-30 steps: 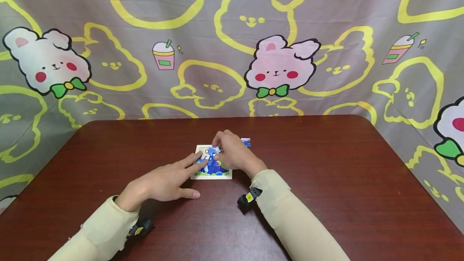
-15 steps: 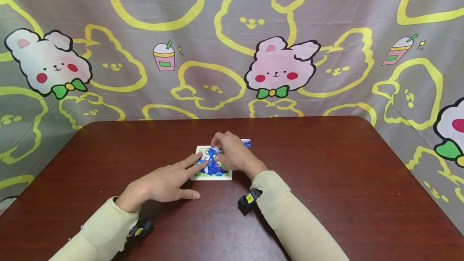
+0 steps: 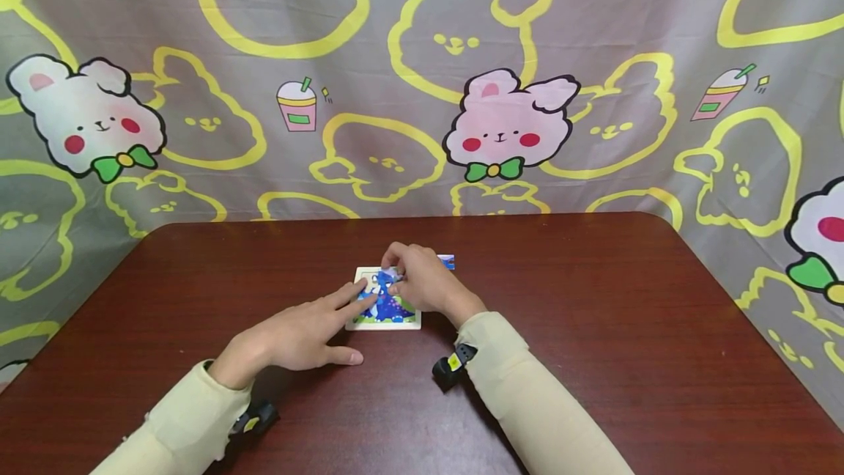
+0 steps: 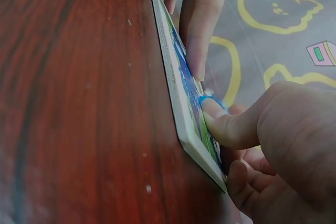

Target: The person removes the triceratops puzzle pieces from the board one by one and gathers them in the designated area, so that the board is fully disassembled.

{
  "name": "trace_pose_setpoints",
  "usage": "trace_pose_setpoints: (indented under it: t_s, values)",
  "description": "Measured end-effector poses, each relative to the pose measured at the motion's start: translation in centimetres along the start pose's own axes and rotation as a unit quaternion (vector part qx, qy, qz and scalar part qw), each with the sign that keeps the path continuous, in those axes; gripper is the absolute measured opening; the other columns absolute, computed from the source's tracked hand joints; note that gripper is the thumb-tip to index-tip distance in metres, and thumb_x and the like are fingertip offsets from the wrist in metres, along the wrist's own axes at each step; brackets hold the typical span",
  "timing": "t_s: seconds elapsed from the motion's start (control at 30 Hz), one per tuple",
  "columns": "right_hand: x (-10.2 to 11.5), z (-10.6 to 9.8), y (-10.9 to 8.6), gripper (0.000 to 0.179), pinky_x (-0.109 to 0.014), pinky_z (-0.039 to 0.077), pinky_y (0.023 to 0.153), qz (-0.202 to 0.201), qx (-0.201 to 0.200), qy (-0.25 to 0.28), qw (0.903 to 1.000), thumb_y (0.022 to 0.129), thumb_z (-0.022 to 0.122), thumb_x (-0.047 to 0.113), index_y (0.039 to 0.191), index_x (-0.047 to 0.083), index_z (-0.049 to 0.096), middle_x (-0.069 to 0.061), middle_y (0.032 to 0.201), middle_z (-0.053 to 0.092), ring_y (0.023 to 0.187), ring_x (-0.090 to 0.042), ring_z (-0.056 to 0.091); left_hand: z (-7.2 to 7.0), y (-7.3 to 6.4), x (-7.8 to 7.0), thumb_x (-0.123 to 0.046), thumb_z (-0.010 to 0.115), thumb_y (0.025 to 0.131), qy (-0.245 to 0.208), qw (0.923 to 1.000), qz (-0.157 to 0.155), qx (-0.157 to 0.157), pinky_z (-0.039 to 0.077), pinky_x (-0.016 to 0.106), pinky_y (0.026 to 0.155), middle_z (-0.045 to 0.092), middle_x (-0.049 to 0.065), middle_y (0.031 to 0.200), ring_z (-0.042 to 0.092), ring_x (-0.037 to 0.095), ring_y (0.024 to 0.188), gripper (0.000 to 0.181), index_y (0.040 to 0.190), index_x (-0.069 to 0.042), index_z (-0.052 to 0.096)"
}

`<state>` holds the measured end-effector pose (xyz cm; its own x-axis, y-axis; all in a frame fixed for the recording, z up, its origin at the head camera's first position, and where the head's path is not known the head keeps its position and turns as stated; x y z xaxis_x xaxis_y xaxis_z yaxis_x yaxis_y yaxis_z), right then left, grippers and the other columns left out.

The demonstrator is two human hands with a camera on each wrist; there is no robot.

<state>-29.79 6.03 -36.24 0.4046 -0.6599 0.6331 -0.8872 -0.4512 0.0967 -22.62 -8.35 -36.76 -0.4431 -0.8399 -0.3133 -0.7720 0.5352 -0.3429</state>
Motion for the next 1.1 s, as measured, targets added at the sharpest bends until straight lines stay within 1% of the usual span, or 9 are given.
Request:
trace_pose_setpoints:
  t_s: [0.17,0.3,0.57,0.73,0.9,1.1]
  values:
    - [-0.31,0.18,-0.11,0.026,-0.034,0.055,0.08,0.019,0.005,-0.004,0.9998,0.095,0.08,0.007,0.118,0.011,0.069,-0.005,0.099,0.067,0.082,-0.017,0.06,0.15,-0.02,-0.02,-0.048,0.072,0.099,0.0,1.0,0.002,0.001,0.032,0.061,0.128,0.011,0.007,0.181,0.025,0.034,0.164,0.087,0.17,-0.023,0.028]
    - [-0.39,0.19,-0.23,0.024,-0.034,0.055,0.08,0.025,0.008,-0.007,0.9996,0.095,0.079,0.009,0.118,0.01,0.07,-0.005,0.099,0.067,0.084,-0.017,0.06,0.19,-0.04,-0.02,-0.048,0.072,0.099,0.001,1.0,0.002,0.002,0.032,0.061,0.127,0.011,0.007,0.181,0.026,0.035,0.164,0.087,0.17,-0.023,0.028]
    - [-0.32,0.41,-0.29,0.023,-0.036,0.057,0.084,0.016,0.016,-0.021,0.9995,0.098,0.077,0.012,0.12,0.007,0.072,-0.005,0.1,0.068,0.089,-0.017,0.062,0.24,-0.05,-0.04,-0.048,0.072,0.099,-0.001,1.0,0.004,0.002,0.03,0.061,0.128,0.011,0.008,0.181,0.026,0.035,0.164,0.087,0.17,-0.023,0.028]
    - [-0.29,0.47,-0.27,0.023,-0.038,0.058,0.088,0.016,0.02,-0.03,0.9992,0.1,0.074,0.011,0.123,0.007,0.071,-0.007,0.105,0.068,0.094,-0.019,0.063,0.28,-0.03,-0.03,-0.047,0.072,0.099,0.002,1.0,0.005,0.001,0.03,0.06,0.128,0.011,0.009,0.181,0.026,0.035,0.164,0.087,0.17,-0.022,0.028]
    - [-0.27,0.36,-0.17,0.023,-0.042,0.058,0.093,0.016,0.02,-0.036,0.999,0.102,0.072,0.013,0.124,0.006,0.072,-0.01,0.11,0.069,0.099,-0.022,0.065,0.14,-0.02,-0.07,-0.048,0.072,0.099,0.002,1.0,0.008,-0.001,0.03,0.061,0.128,0.011,0.009,0.181,0.027,0.035,0.164,0.087,0.17,-0.021,0.028]
    - [-0.19,0.12,0.03,0.024,-0.043,0.058,0.093,0.007,0.016,-0.036,0.9992,0.103,0.071,0.016,0.124,0.004,0.072,-0.011,0.111,0.071,0.099,-0.023,0.066,-0.03,0.09,0.0,-0.048,0.072,0.099,0.002,1.0,0.007,0.0,0.03,0.061,0.128,0.01,0.008,0.181,0.025,0.035,0.165,0.088,0.17,-0.022,0.027]
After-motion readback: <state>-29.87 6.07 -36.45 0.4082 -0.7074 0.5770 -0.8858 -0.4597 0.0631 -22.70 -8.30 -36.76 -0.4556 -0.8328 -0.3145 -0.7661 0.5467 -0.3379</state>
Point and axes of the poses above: each hand's wrist, its own y-axis towards the middle knuckle, its own z-axis out of the palm, x = y × z, the point moved 8 cm from there along y, towards the middle knuckle
